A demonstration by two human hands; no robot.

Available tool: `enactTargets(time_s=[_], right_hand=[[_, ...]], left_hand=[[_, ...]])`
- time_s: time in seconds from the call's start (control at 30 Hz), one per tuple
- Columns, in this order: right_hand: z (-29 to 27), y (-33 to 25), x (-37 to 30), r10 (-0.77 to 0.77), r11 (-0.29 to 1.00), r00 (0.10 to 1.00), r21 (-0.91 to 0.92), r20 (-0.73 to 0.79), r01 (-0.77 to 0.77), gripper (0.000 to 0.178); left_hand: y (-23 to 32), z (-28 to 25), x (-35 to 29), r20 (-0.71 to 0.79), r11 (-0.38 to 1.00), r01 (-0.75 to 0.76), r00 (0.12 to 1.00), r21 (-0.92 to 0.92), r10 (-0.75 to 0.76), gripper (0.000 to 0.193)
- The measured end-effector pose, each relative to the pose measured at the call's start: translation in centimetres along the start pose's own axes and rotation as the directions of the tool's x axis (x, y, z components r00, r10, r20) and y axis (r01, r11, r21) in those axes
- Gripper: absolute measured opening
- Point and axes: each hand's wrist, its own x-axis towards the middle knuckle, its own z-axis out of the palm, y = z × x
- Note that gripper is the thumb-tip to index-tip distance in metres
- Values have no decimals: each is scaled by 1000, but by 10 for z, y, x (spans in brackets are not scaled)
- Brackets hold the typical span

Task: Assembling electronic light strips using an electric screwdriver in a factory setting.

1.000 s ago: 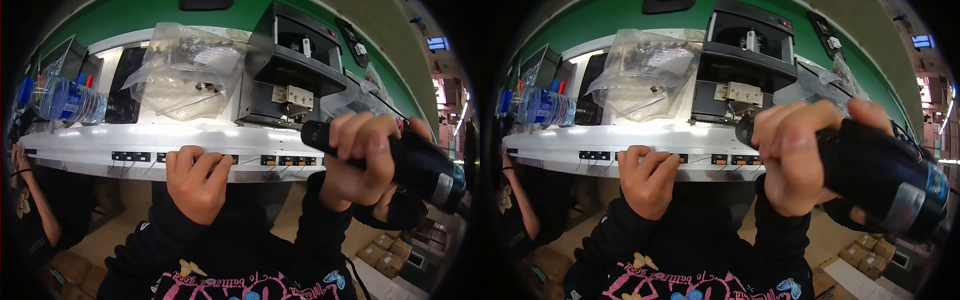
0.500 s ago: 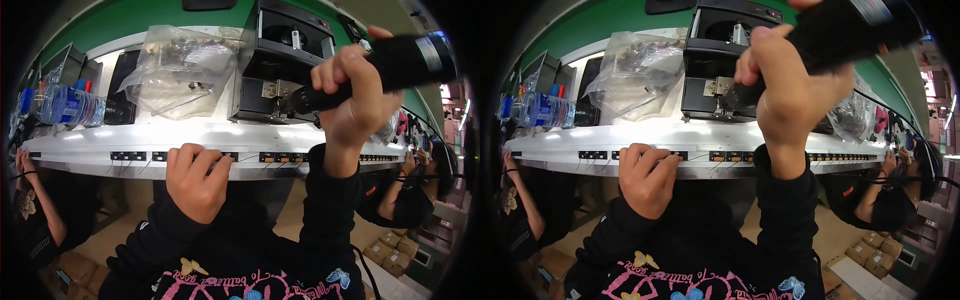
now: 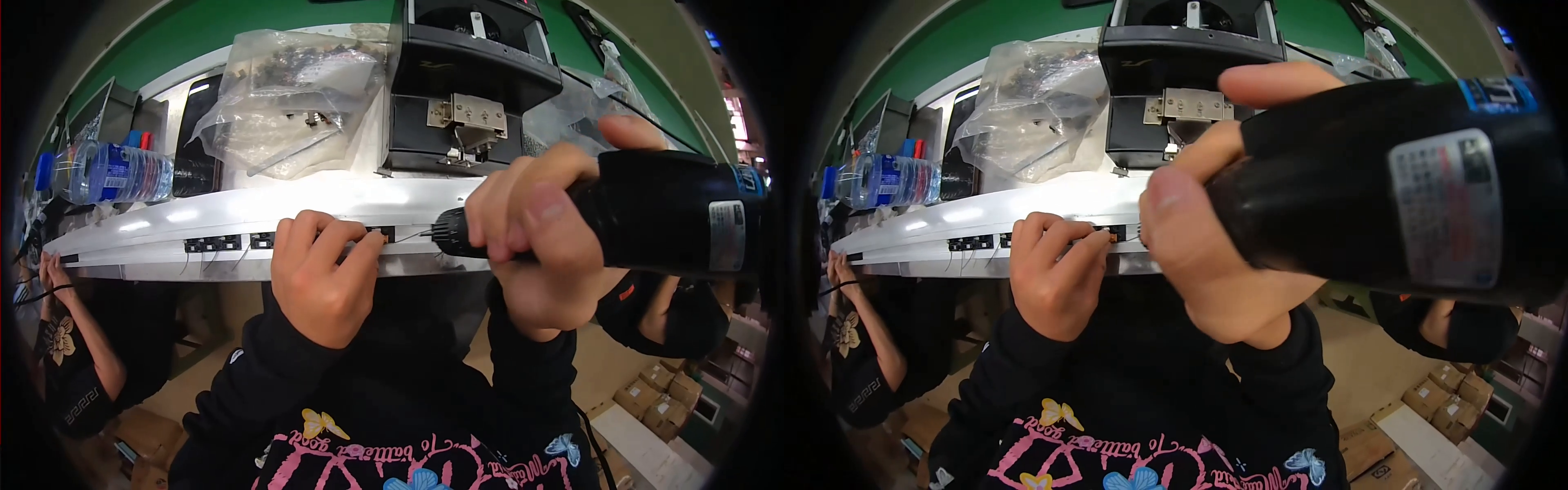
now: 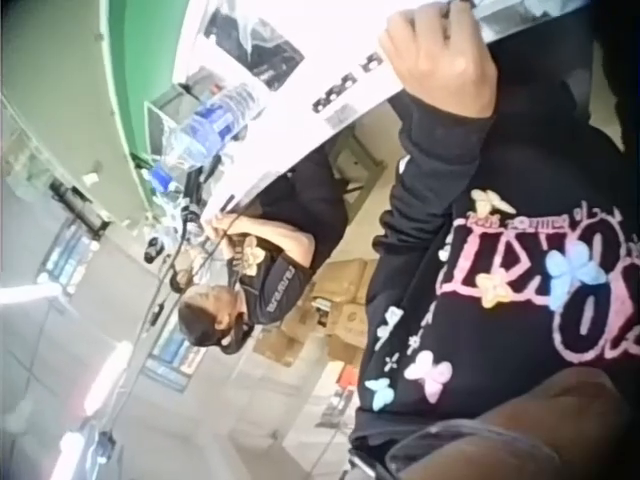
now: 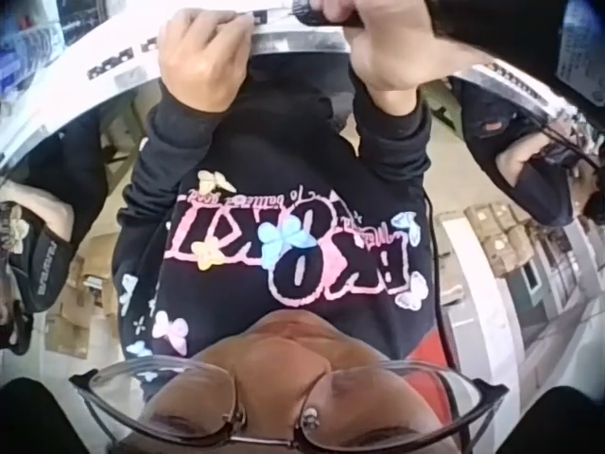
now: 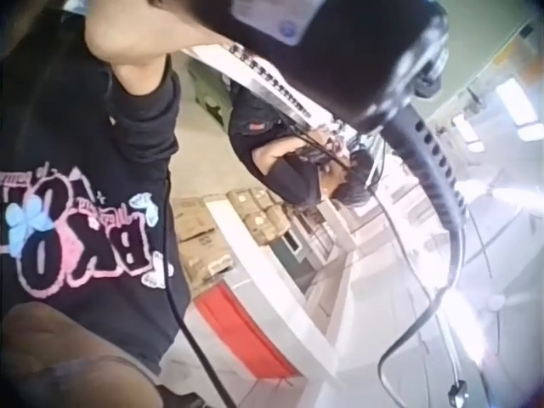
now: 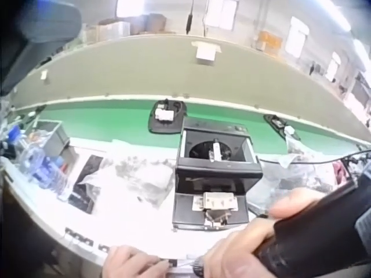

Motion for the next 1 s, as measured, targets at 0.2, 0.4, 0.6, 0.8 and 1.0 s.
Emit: enactTargets(time_s=[0.2,0.4,0.6,0.8,1.0], right_hand=[[8,12,-11,16,997,995,71,94,-23,56],[7,22,-15,14,988,979,147,206,-45,52],[10,24,-21,-9,974,946,217,324,-65,49],[24,27,-14,-71,954,889,292,453,-73,47],[14,22,8,-138,948,846,315,515,-37,48]], left_hand=[[-3,2,0,5,999,-35,999,5,35,28],[-5,3,-2,-2,999,-32,1000,-4,32,28],[-7,1,-1,6,999,-35,999,-7,35,28],[-10,2,-4,0,998,-28,1000,-60,29,26],[-6,4,-1,9,998,-8,1000,-60,9,18]])
